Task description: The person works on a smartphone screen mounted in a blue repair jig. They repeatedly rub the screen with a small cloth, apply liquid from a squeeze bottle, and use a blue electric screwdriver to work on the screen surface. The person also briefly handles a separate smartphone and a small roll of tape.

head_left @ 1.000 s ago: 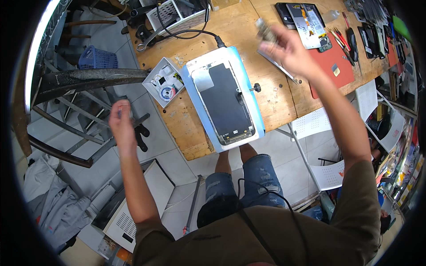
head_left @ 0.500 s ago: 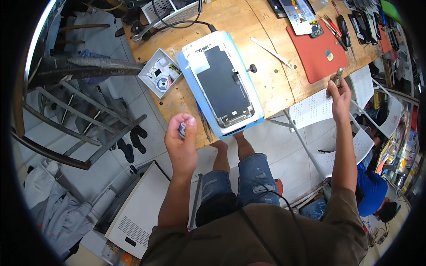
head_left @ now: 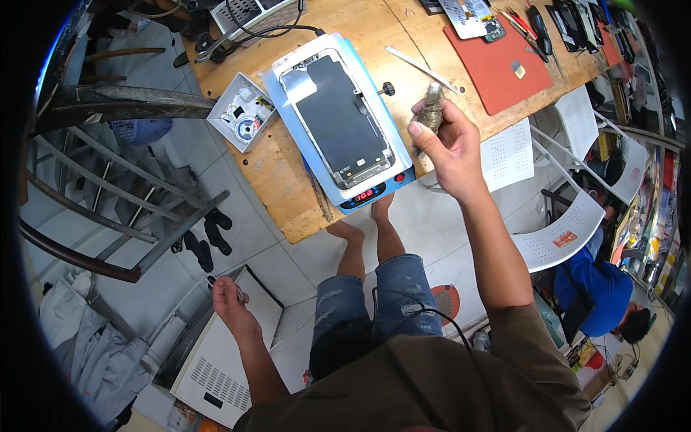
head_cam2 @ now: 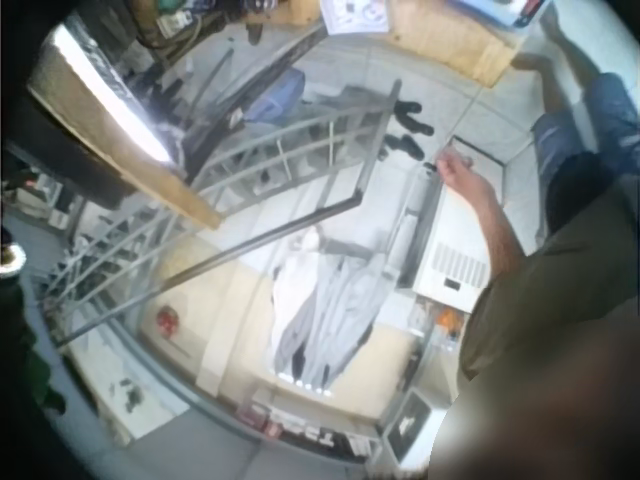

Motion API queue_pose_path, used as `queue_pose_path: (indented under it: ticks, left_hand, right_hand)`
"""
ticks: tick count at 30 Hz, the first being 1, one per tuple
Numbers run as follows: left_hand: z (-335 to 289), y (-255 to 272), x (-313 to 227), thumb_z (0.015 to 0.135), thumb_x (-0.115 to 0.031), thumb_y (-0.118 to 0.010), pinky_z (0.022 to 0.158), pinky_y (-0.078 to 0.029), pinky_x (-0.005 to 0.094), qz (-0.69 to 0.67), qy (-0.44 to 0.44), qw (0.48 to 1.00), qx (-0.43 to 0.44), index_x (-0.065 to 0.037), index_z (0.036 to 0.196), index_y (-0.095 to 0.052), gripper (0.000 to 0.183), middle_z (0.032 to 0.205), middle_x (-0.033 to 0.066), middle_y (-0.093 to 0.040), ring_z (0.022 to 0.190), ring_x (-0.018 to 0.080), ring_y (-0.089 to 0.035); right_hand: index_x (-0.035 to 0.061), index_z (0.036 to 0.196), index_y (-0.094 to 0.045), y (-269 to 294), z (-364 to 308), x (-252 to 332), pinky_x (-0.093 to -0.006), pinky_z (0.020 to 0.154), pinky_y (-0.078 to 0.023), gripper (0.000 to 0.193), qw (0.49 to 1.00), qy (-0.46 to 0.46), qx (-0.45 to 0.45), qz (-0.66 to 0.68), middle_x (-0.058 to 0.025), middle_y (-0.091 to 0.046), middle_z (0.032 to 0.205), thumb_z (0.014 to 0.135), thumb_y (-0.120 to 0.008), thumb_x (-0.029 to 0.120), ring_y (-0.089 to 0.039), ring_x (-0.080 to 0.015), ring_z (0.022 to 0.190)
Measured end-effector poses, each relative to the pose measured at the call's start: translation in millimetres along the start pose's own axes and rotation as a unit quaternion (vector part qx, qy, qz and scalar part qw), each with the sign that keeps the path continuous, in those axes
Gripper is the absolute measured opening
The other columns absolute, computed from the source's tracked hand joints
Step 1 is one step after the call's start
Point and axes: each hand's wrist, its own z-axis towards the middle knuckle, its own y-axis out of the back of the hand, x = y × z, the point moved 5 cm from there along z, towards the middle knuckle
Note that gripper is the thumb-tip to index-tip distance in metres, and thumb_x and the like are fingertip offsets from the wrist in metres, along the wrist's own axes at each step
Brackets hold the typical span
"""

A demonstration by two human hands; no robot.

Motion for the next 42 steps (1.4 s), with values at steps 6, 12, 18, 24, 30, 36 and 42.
queue_pose_path:
  ticks: [6,12,18,24,30,36,42]
  left_hand:
    - [4,-90,-46,0.101,-0.016,-0.059,0.063,-0.033,0.0221,0.012,-0.088,0.99,0.108,-0.007,0.104,-0.059,0.01,0.084,-0.0059,-0.047,0.073,0.0029,-0.039]
    - [-15,-154,-64,0.1,-0.014,-0.06,0.063,-0.034,0.021,-0.043,-0.12,0.974,0.187,-0.005,0.104,-0.059,0.009,0.083,-0.0058,-0.047,0.073,0.0035,-0.04]
    - [-7,-73,-22,0.1,-0.015,-0.058,0.063,-0.034,0.0216,0.005,-0.025,0.997,0.074,-0.006,0.106,-0.06,0.011,0.081,-0.0068,-0.048,0.071,0.0027,-0.04]
    - [9,7,-4,0.1,-0.018,-0.059,0.062,-0.032,0.0225,0.01,-0.027,0.999,-0.024,-0.008,0.101,-0.059,0.01,0.08,-0.0068,-0.047,0.068,0.0026,-0.038]
    - [14,-60,-33,0.101,-0.016,-0.059,0.062,-0.031,0.0216,0.026,-0.072,0.994,0.074,-0.007,0.101,-0.058,0.01,0.08,-0.0064,-0.046,0.068,0.0027,-0.036]
    - [-9,-136,-61,0.101,-0.015,-0.059,0.061,-0.031,0.0211,-0.008,-0.092,0.979,0.181,-0.005,0.102,-0.059,0.01,0.081,-0.0061,-0.046,0.069,0.0028,-0.037]
    - [-2,-102,-51,0.1,-0.014,-0.059,0.061,-0.032,0.022,0.002,-0.082,0.986,0.147,-0.004,0.103,-0.06,0.01,0.082,-0.0056,-0.048,0.069,0.0029,-0.039]
  right_hand:
    - [-0.0011,0.118,-0.062,105,-20,-12,-0.0243,0.068,-0.048,0.031,0.989,0.015,-0.114,-0.097,-0.0012,-0.063,0.093,0.093,-0.072,0.012,-0.058,-0.0077,0.079]
    - [-0.0021,0.117,-0.061,160,-41,-8,-0.0244,0.067,-0.047,0.029,0.977,0.028,-0.163,-0.134,-0.001,-0.063,0.089,0.095,-0.07,0.014,-0.057,-0.0085,0.075]
    - [-0.0007,0.117,-0.061,87,-21,-11,-0.0241,0.069,-0.047,0.028,0.99,0.019,-0.105,-0.092,-0.0016,-0.063,0.094,0.094,-0.071,0.012,-0.058,-0.0077,0.08]
    - [-0.0034,0.119,-0.06,6,-13,0,-0.0252,0.077,-0.05,0.032,0.999,0.005,-0.007,-0.033,-0.004,-0.065,0.1,0.092,-0.073,0.009,-0.06,-0.0091,0.09]
    - [-0.0032,0.12,-0.06,84,-28,-6,-0.0253,0.069,-0.05,0.032,0.992,-0.017,-0.076,-0.095,-0.0031,-0.064,0.095,0.092,-0.072,0.009,-0.059,-0.0085,0.081]
    - [-0.001,0.117,-0.06,158,-64,-8,-0.0244,0.068,-0.047,0.029,0.976,0.003,-0.159,-0.152,-0.0012,-0.062,0.09,0.095,-0.071,0.015,-0.057,-0.0088,0.075]
    - [-0.0011,0.115,-0.06,131,-46,-19,-0.0241,0.068,-0.046,0.026,0.981,0.004,-0.151,-0.118,-0.0012,-0.062,0.089,0.095,-0.069,0.013,-0.057,-0.0087,0.075]
